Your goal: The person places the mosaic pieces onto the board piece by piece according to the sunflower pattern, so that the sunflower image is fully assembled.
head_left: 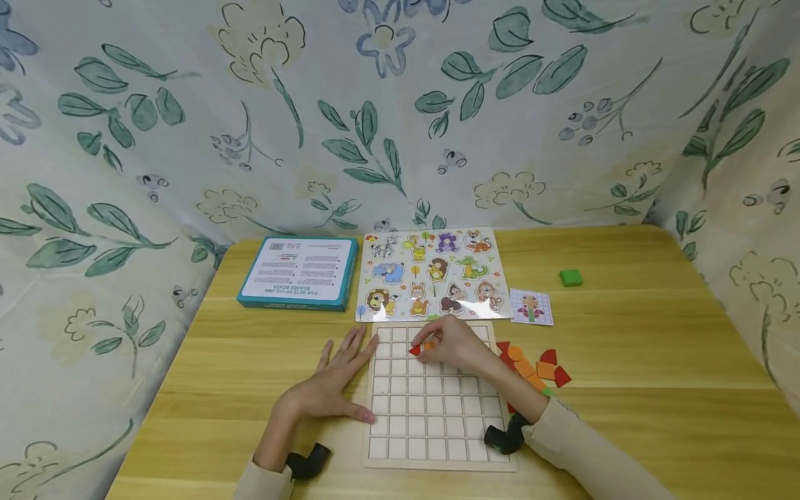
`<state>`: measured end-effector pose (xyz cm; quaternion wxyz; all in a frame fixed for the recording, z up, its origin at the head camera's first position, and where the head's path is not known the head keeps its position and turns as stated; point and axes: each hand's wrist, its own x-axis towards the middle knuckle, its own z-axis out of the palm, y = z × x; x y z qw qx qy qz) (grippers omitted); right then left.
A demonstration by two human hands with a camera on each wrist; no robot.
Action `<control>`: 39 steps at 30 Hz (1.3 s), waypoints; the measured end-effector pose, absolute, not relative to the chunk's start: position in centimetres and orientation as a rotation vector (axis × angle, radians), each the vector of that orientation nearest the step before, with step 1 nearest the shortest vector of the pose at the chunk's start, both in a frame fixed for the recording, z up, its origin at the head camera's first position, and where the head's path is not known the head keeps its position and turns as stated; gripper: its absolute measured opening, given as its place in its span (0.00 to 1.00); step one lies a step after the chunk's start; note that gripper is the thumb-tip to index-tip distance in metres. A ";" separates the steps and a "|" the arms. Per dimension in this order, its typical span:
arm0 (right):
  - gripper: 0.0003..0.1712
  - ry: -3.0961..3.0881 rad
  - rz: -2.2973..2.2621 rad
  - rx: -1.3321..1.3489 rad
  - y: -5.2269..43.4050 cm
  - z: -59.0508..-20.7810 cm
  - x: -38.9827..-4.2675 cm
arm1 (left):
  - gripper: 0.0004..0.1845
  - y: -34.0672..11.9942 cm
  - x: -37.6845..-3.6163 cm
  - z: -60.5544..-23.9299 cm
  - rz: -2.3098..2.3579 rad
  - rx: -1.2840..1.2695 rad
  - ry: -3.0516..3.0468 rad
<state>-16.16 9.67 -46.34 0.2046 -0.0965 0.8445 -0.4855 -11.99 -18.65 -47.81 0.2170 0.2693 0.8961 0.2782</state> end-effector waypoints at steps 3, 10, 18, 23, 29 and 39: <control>0.09 2.350 -1.361 -0.269 9.7 -46.3 -16.2 | 0.70 -18.6 -12.0 -47.8 0.771 0.744 2.482; 0.09 2.344 -1.374 -0.282 9.8 -46.2 -16.1 | 0.70 -18.6 -12.0 -47.8 0.775 0.743 2.479; 0.09 2.346 -1.378 -0.281 9.9 -46.2 -16.1 | 0.70 -18.6 -12.0 -47.7 0.775 0.746 2.478; 0.08 2.343 -1.393 -0.275 9.9 -46.3 -16.1 | 0.70 -18.6 -12.0 -47.7 0.778 0.746 2.476; 0.08 2.329 -1.399 -0.284 10.0 -46.3 -16.1 | 0.70 -18.6 -12.0 -47.7 0.779 0.745 2.474; 0.09 2.324 -1.398 -0.297 10.1 -46.5 -16.2 | 0.70 -18.6 -12.0 -47.7 0.768 0.744 2.478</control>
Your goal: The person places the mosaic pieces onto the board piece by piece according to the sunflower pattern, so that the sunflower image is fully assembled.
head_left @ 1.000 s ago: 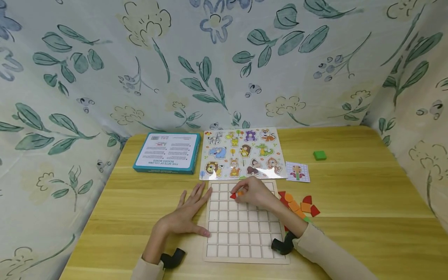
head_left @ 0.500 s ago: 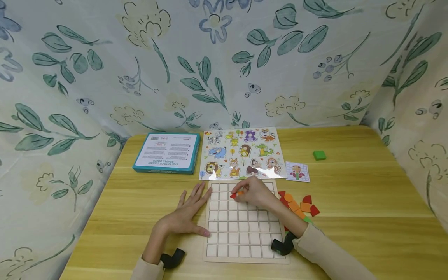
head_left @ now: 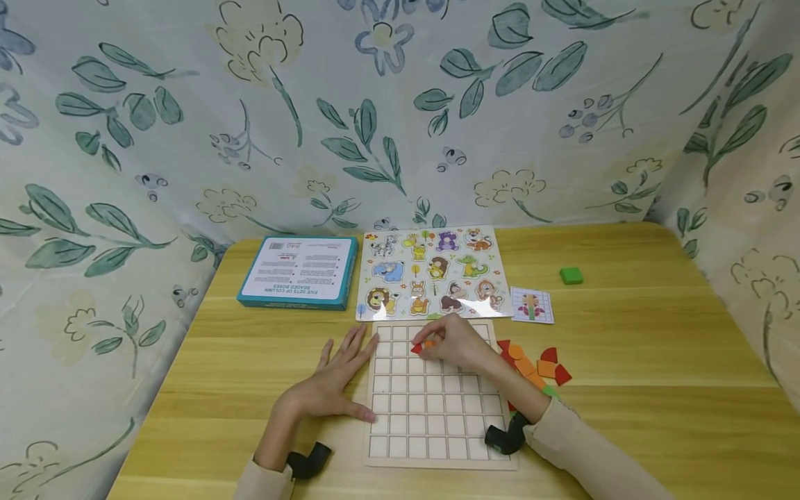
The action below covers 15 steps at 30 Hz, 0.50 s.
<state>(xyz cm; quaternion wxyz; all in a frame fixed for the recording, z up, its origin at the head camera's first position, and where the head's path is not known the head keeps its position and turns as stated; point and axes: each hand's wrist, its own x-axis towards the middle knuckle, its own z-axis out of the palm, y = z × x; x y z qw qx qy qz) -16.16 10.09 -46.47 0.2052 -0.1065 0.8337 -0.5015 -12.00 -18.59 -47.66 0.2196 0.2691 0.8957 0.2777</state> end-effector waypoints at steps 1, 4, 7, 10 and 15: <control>0.09 2.323 -1.397 -0.296 10.1 -46.4 -16.2 | 0.70 -18.6 -12.0 -47.6 0.768 0.745 2.479; 0.10 2.315 -1.406 -0.299 10.4 -46.4 -16.2 | 0.70 -18.5 -12.0 -47.6 0.771 0.744 2.478; 0.10 2.306 -1.418 -0.306 11.0 -46.3 -16.1 | 0.70 -18.5 -12.0 -47.5 0.774 0.744 2.474; 0.11 2.289 -1.428 -0.309 11.9 -46.2 -15.9 | 0.70 -18.5 -12.0 -47.5 0.777 0.741 2.470; 0.12 2.279 -1.412 -0.283 14.3 -45.6 -15.3 | 0.70 -18.6 -11.9 -47.6 0.782 0.737 2.470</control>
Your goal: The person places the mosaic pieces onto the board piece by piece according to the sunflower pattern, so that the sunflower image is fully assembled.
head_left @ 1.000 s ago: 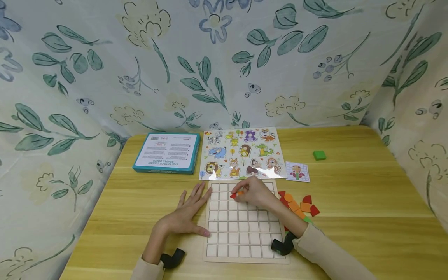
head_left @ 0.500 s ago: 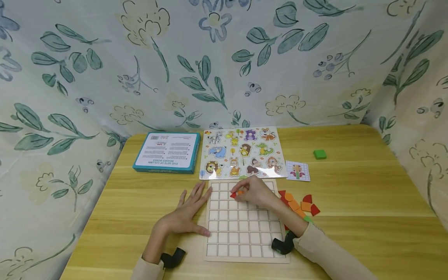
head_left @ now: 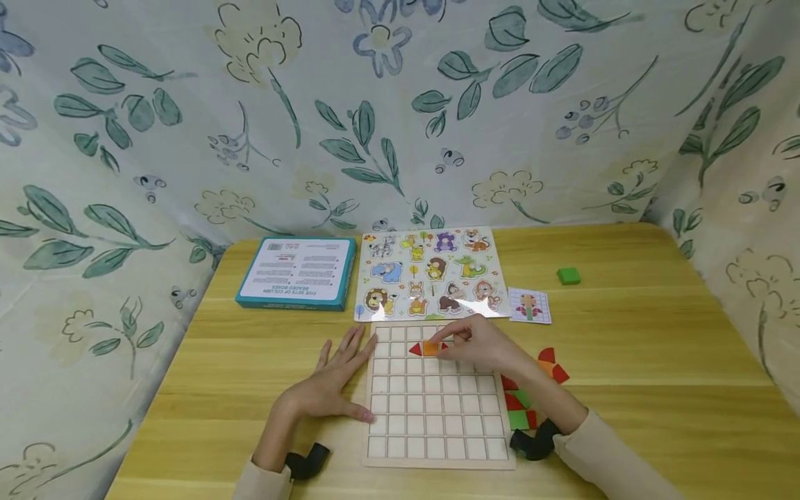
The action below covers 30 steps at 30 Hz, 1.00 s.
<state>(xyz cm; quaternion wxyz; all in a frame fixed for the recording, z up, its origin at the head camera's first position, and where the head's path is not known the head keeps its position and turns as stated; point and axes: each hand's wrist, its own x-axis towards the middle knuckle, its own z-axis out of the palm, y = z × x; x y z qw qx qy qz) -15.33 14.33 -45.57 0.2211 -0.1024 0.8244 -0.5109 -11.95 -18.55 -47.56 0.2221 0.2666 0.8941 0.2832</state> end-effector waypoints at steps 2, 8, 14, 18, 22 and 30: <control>0.12 2.291 -1.404 -0.281 15.7 -45.2 -15.1 | 0.70 -18.6 -12.0 -47.6 0.785 0.738 2.471; 0.16 2.358 -1.374 -0.257 20.2 -44.6 -14.7 | 0.70 -18.5 -11.9 -47.6 0.782 0.739 2.467; 0.19 2.406 -1.370 -0.190 24.0 -45.0 -14.3 | 0.70 -18.5 -11.9 -47.5 0.790 0.744 2.466; 0.22 2.379 -1.356 -0.125 25.5 -45.3 -14.2 | 0.70 -18.5 -11.9 -47.5 0.788 0.749 2.466; 0.23 2.381 -1.315 -0.119 26.4 -45.4 -14.3 | 0.70 -18.5 -11.9 -47.4 0.785 0.749 2.466; 0.21 2.350 -1.274 -0.174 27.5 -45.7 -14.6 | 0.70 -18.5 -11.9 -47.4 0.787 0.746 2.459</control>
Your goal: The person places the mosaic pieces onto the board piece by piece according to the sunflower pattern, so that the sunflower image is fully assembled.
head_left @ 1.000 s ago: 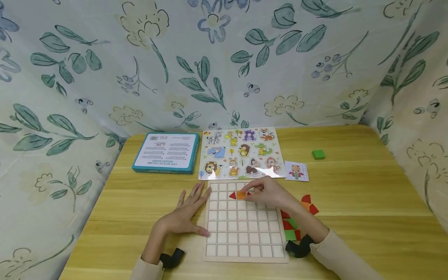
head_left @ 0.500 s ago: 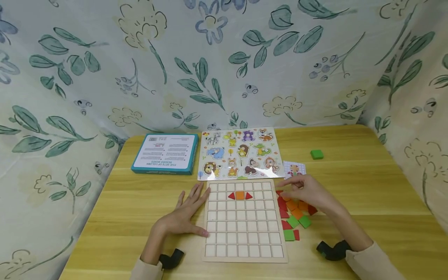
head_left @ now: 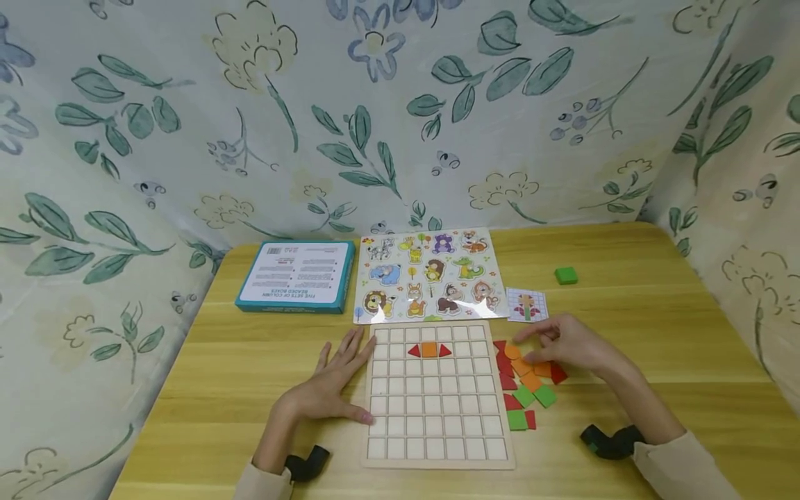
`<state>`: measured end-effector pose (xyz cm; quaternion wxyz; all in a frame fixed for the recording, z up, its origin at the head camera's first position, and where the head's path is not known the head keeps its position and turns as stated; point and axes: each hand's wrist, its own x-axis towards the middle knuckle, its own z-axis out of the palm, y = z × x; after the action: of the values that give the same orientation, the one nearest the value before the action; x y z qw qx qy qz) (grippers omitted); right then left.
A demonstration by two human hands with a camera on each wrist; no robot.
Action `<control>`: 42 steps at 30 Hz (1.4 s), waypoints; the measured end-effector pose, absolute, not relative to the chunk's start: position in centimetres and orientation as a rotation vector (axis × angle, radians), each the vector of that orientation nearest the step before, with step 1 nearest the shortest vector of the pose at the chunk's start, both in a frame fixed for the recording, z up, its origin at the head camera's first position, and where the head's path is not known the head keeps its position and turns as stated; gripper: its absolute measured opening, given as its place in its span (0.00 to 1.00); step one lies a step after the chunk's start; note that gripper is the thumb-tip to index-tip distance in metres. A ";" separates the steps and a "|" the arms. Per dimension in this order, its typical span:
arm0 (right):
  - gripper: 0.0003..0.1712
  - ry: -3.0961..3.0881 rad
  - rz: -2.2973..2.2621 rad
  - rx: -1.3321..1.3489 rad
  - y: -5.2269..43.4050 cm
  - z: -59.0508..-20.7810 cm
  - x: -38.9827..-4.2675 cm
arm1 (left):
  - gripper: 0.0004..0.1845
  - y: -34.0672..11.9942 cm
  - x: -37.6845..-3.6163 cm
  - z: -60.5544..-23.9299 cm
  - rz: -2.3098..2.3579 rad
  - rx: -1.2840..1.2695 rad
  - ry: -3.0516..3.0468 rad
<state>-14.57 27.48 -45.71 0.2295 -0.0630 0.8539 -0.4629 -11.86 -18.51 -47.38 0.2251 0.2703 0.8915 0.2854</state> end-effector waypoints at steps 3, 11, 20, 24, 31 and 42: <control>0.21 2.346 -1.256 -0.182 27.6 -45.8 -14.6 | 0.70 -18.5 -11.7 -47.4 0.805 0.744 2.454; 0.19 2.303 -1.226 -0.162 27.5 -46.1 -14.8 | 0.70 -18.9 -11.8 -48.0 0.890 0.799 2.454; 0.21 2.329 -1.206 -0.149 28.3 -46.4 -14.8 | 0.70 -18.6 -11.9 -47.6 0.789 0.748 2.464; 0.22 2.275 -1.255 -0.191 28.6 -46.4 -14.9 | 0.70 -18.5 -11.8 -47.6 0.795 0.744 2.464; 0.22 2.307 -1.235 -0.187 29.0 -46.4 -14.9 | 0.70 -18.5 -11.8 -47.5 0.797 0.740 2.460; 0.21 2.319 -1.213 -0.166 28.9 -46.1 -14.9 | 0.70 -18.4 -11.8 -47.4 0.800 0.743 2.463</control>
<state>-14.87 28.85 -46.13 0.2566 -0.0611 0.8548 -0.4470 -11.78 -18.42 -47.38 0.2219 0.2690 0.8913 0.2897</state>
